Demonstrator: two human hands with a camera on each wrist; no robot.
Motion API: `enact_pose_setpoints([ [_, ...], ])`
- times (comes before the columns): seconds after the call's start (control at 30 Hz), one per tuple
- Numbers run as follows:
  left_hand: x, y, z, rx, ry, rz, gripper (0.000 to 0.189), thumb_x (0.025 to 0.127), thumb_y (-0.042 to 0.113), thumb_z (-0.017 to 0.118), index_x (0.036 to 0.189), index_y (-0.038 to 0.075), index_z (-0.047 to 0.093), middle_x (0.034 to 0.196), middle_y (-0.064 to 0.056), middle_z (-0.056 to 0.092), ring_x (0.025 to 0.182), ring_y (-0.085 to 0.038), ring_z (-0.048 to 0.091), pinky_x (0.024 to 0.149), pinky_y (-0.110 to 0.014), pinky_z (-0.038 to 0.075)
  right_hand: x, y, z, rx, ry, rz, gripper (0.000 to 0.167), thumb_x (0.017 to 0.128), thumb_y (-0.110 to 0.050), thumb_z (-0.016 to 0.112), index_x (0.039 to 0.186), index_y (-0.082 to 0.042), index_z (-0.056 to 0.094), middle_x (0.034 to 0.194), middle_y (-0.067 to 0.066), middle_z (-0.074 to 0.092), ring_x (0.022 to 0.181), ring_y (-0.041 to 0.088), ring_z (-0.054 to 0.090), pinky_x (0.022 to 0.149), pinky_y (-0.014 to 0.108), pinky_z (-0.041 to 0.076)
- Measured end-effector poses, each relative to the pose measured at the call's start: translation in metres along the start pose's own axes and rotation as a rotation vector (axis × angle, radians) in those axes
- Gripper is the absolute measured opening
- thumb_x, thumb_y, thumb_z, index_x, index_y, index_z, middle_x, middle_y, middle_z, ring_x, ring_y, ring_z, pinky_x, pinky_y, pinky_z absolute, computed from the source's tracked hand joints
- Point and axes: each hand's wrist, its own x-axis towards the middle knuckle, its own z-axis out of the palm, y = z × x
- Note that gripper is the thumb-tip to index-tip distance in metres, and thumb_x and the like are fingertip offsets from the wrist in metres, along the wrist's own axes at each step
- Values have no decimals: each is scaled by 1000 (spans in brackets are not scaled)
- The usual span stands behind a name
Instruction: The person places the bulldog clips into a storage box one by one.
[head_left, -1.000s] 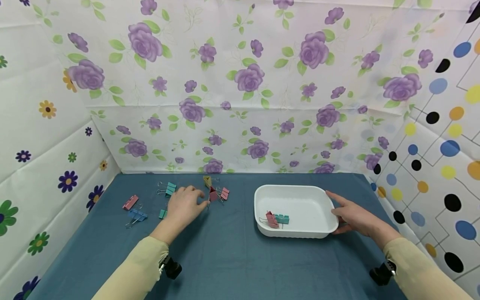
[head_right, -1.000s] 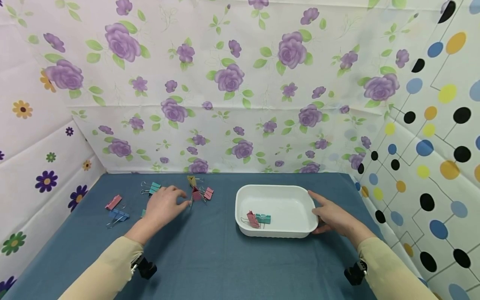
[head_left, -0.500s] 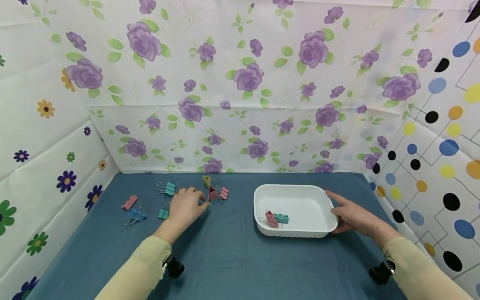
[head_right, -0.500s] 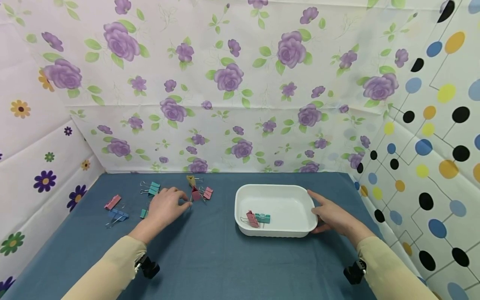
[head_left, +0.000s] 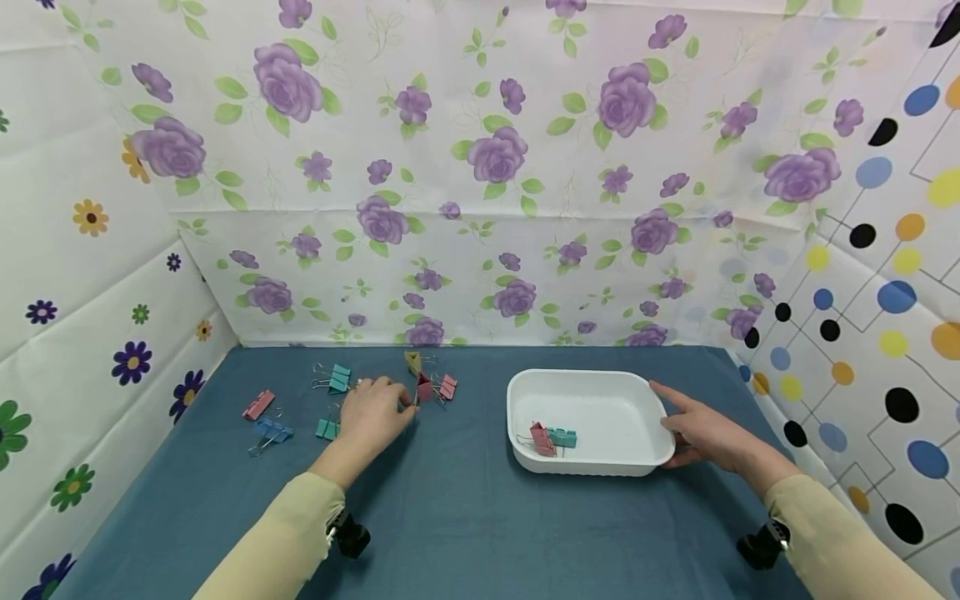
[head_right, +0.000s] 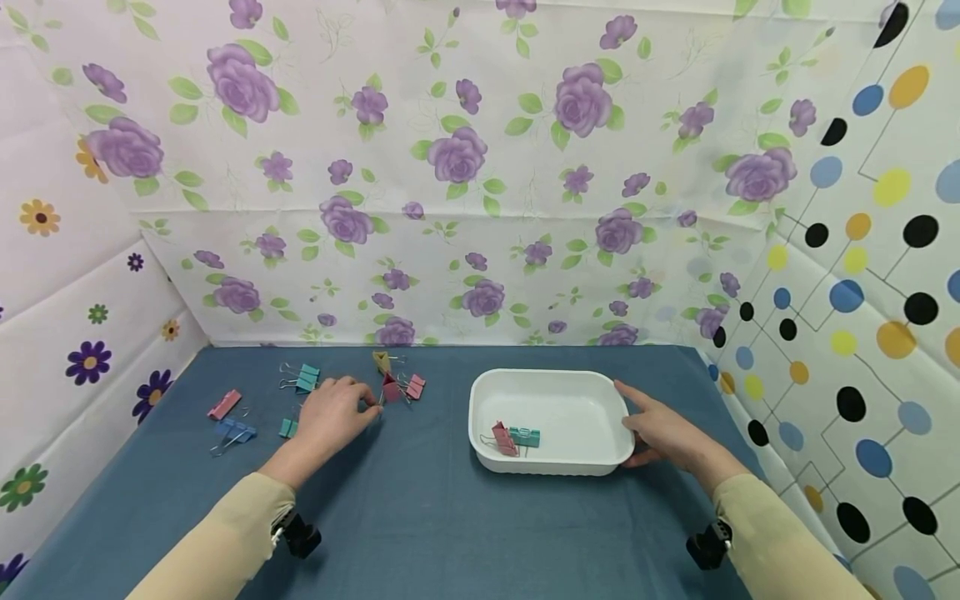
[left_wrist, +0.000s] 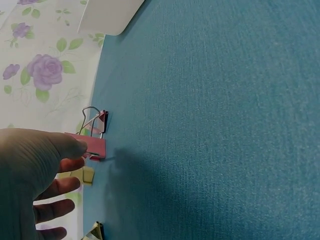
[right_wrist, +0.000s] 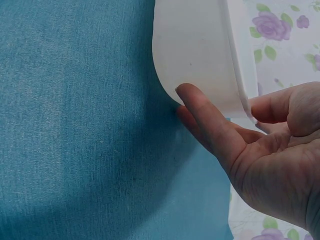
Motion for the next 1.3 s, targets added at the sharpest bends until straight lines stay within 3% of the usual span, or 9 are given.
enact_pose_setpoints([
  [0.6, 0, -4, 7, -13, 6, -10, 15, 92, 34, 78, 85, 22, 74, 94, -3, 64, 91, -29, 58, 78, -51, 50, 0, 1, 0, -2, -6, 1, 74, 109, -11, 44, 166, -21, -1, 118, 33, 49, 94, 39, 67, 76, 51, 60],
  [1.3, 1, -8, 7, 11, 30, -13, 9, 93, 27, 76, 90, 18, 78, 95, -5, 65, 96, -34, 60, 79, -53, 52, 0, 0, -1, -3, 1, 1, 73, 109, -11, 44, 166, -21, 0, 125, 34, 48, 93, 39, 67, 75, 51, 60],
])
